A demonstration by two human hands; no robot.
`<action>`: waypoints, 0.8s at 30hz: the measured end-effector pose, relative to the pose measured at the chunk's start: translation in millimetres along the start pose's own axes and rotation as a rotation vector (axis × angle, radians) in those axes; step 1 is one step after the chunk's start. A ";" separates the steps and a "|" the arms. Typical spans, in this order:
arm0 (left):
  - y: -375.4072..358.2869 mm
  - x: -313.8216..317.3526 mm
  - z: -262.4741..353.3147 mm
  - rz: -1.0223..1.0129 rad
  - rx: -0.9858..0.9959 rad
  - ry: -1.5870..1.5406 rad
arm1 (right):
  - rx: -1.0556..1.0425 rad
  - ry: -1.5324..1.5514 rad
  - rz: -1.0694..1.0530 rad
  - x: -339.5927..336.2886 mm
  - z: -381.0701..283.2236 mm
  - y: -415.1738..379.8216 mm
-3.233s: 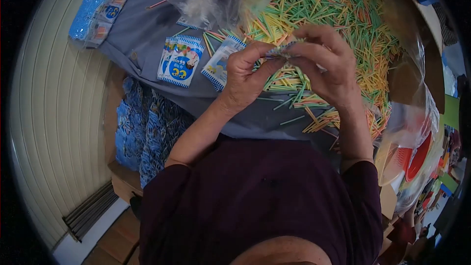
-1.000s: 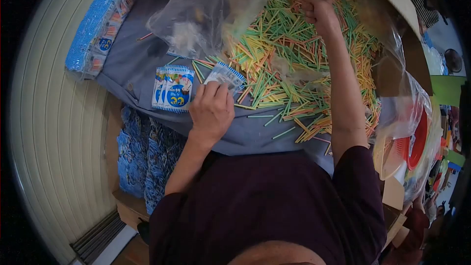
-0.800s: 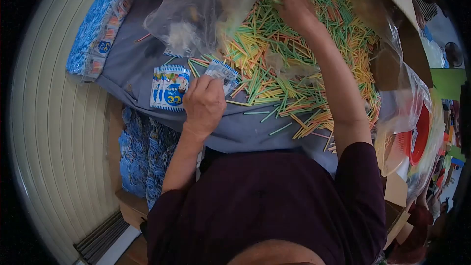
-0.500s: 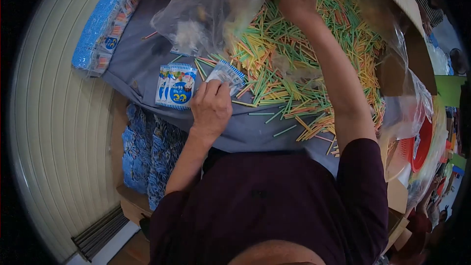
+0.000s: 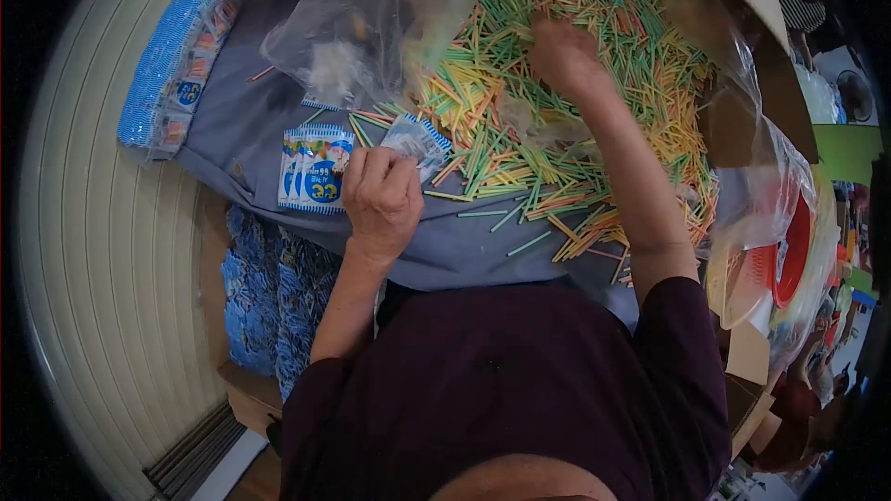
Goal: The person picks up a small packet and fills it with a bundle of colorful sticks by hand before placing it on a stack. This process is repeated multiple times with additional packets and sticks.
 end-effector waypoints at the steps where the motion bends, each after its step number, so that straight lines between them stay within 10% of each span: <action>1: -2.8 4.1 -4.3 -0.055 -0.060 -0.008 | 0.016 -0.110 -0.046 11.0 -3.1 2.0; 8: -8.4 0.2 -14.6 -0.153 -0.169 -0.068 | 0.012 -0.062 -0.036 0.3 0.6 24.9; 17: -6.5 4.6 -23.1 -0.079 -0.205 -0.219 | 0.407 0.903 -0.012 -36.1 62.0 -40.5; 24: -2.2 5.2 -26.1 -0.159 -0.240 -0.187 | 0.154 1.885 -0.258 16.3 44.4 -31.1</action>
Point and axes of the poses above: each hand's wrist, its own y-axis towards the middle knuckle, its own x-axis out of the palm, z = x × y, the point moved 9 cm from there along y, towards the middle knuckle, and after that the axes turned 4 degrees about x, right-handed, at the moved point
